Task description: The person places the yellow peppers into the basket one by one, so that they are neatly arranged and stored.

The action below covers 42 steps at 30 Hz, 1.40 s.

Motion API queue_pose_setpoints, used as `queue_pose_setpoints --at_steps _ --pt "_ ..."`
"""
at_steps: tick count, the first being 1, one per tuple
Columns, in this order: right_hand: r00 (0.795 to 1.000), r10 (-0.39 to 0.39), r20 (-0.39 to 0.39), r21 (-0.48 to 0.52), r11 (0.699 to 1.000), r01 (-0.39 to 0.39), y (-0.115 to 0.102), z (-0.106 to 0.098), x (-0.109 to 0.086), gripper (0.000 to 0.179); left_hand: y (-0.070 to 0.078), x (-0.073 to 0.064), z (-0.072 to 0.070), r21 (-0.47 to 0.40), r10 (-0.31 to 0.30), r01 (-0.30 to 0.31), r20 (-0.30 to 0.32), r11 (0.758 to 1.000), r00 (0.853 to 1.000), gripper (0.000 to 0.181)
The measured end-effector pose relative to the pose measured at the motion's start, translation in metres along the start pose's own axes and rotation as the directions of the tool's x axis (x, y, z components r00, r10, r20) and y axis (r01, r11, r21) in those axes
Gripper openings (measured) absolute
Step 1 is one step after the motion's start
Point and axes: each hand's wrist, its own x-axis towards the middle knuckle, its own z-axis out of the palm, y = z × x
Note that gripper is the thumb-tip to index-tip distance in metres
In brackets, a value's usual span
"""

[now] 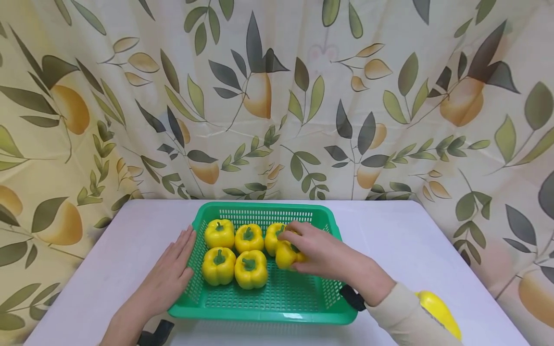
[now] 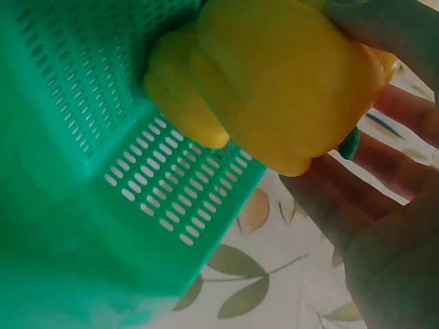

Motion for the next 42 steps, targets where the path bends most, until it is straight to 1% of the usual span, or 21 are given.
queue_pose_setpoints --at_steps 2,6,12,21,29,37,42 --pt "1.0 -0.01 0.006 -0.004 1.0 0.01 -0.001 0.002 0.003 0.051 0.0 0.0 0.0 -0.001 0.001 -0.001 -0.002 1.0 1.0 0.069" --pt "0.999 -0.022 0.045 -0.005 1.0 0.022 -0.003 0.007 0.008 0.051 0.001 0.001 0.001 -0.006 0.001 -0.001 0.0 1.0 1.0 0.069" --pt "0.989 0.016 0.149 0.009 1.0 -0.017 -0.008 0.008 0.015 0.053 0.002 0.002 0.001 -0.015 -0.008 0.008 0.005 1.0 1.0 0.069" --pt "0.98 0.016 0.199 -0.01 1.0 -0.014 -0.01 0.017 0.021 0.055 0.003 0.002 0.0 -0.017 -0.003 0.002 -0.004 1.0 1.0 0.068" --pt "0.978 -0.005 0.209 -0.054 0.998 0.017 -0.012 0.025 0.022 0.055 0.003 0.001 0.0 -0.013 -0.004 0.004 -0.012 1.0 1.0 0.068" --pt "0.981 -0.013 0.194 -0.052 0.998 0.023 -0.013 0.03 0.022 0.053 0.001 0.001 0.001 -0.007 -0.004 0.004 -0.012 1.0 1.0 0.068" --pt "0.98 -0.014 0.198 -0.036 0.999 0.022 -0.014 0.031 0.021 0.051 0.0 0.001 0.001 -0.006 -0.01 0.009 -0.008 1.0 1.0 0.069"
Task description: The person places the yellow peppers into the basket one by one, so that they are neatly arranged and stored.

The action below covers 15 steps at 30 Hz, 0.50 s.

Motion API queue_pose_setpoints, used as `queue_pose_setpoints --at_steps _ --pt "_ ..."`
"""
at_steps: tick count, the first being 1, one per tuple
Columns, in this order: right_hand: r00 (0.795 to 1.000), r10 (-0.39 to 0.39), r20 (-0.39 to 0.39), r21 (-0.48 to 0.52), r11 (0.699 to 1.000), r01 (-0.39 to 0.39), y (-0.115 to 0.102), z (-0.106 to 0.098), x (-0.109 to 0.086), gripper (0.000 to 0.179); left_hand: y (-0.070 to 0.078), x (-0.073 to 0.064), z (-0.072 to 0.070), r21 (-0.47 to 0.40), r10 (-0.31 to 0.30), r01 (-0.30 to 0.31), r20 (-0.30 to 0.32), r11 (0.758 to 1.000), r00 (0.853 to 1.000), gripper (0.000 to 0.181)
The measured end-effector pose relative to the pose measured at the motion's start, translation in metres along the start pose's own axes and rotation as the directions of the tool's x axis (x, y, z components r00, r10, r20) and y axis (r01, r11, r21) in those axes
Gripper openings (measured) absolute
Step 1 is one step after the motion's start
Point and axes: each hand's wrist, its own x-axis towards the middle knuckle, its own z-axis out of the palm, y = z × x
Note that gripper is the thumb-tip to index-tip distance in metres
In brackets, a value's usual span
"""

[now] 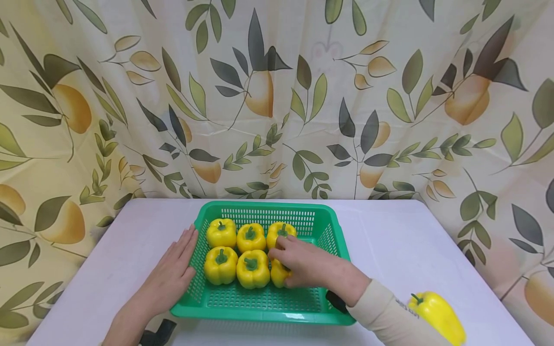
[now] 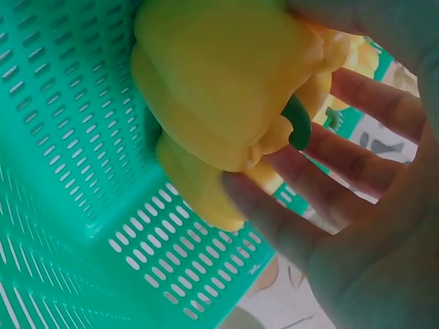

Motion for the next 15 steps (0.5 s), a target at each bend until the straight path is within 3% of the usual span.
queue_pose_setpoints --at_steps 15 --pt "1.0 0.009 -0.026 0.002 1.0 -0.009 -0.002 -0.0029 -0.0011 0.046 0.0 0.0002 0.0006 -0.004 -0.007 0.007 0.015 1.0 1.0 0.069"
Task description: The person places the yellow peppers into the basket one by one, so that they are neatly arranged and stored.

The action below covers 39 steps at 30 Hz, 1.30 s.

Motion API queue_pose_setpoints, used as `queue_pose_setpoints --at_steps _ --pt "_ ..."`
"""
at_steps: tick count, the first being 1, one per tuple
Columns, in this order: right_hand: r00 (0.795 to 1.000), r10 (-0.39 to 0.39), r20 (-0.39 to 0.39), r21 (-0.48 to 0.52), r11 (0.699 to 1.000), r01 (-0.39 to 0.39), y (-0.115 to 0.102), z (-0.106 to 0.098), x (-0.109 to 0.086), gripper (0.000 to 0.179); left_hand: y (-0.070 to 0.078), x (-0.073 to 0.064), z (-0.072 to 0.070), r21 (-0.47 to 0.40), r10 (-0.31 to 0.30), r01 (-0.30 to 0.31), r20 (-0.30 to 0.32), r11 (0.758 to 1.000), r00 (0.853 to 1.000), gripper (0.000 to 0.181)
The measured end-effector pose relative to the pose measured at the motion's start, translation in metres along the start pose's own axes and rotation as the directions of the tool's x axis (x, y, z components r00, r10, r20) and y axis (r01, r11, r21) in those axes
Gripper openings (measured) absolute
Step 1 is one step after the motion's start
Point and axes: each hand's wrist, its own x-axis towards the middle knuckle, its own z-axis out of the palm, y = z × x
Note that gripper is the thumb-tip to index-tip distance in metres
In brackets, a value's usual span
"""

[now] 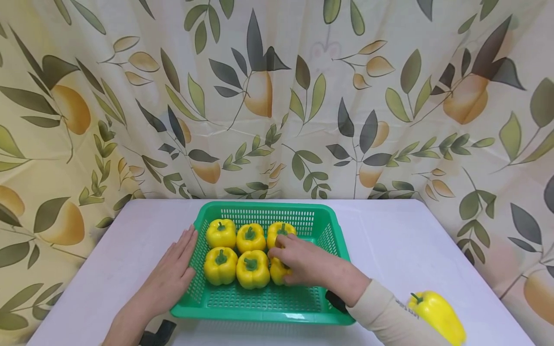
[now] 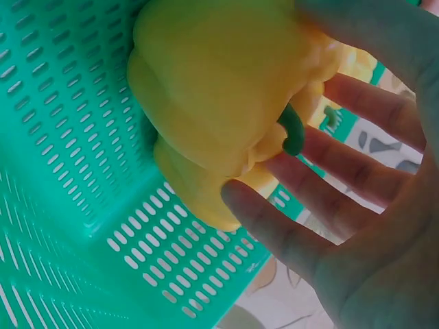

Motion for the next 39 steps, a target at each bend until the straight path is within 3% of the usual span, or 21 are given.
queue_pose_setpoints --at_steps 10,22,39 --pt "0.997 0.007 -0.083 -0.025 1.0 -0.009 0.006 -0.013 -0.013 0.047 0.0 0.0 0.0 -0.003 0.0 0.0 0.007 1.0 1.0 0.07" --pt "0.978 0.176 -0.115 0.033 0.984 -0.173 0.021 -0.028 -0.045 0.044 0.001 -0.002 -0.002 0.015 0.004 -0.004 0.002 1.0 1.0 0.07" --pt "0.914 0.366 -0.176 0.119 0.929 -0.35 0.043 -0.036 -0.099 0.046 0.002 -0.003 -0.001 0.002 0.009 -0.009 0.0 1.0 1.0 0.069"
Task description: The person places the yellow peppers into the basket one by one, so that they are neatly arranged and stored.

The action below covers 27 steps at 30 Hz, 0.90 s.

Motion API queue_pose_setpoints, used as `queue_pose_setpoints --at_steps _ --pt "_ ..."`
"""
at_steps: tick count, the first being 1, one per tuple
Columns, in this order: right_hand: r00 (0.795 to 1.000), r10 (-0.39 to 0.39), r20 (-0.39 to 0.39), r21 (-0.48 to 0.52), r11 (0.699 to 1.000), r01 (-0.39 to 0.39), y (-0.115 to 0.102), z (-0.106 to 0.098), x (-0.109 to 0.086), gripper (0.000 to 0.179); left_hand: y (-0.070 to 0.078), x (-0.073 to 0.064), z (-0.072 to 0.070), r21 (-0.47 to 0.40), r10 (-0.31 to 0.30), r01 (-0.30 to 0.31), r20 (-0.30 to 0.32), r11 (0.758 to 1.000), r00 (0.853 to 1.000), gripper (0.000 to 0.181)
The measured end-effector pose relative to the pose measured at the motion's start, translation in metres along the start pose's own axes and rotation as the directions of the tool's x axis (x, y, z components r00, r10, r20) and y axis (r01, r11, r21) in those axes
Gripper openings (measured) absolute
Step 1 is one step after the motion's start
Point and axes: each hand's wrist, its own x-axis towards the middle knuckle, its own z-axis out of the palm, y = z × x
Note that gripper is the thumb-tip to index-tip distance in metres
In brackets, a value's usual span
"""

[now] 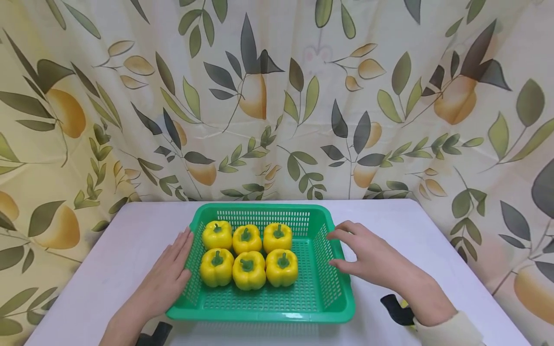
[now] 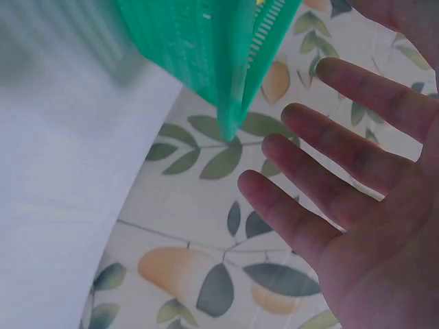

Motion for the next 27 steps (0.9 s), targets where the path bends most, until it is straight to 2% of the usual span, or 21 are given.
queue_pose_setpoints --at_steps 5,9,18,27 --pt "0.999 -0.004 -0.048 -0.017 1.0 0.004 0.015 -0.001 -0.012 0.045 -0.001 0.0 0.0 0.004 -0.001 0.001 0.0 1.0 1.0 0.068" --pt "0.997 0.031 -0.065 -0.027 0.999 -0.033 0.025 0.0 -0.023 0.043 -0.001 0.0 0.0 0.001 0.002 -0.002 -0.002 1.0 1.0 0.068" --pt "0.993 0.101 -0.061 -0.037 0.994 -0.103 0.048 0.003 -0.045 0.044 -0.001 0.0 -0.001 0.009 0.0 0.0 0.004 1.0 1.0 0.069" --pt "0.983 0.18 -0.021 -0.017 0.983 -0.181 0.069 0.013 -0.066 0.049 0.0 0.0 0.0 0.0 0.0 0.0 0.001 1.0 1.0 0.069"
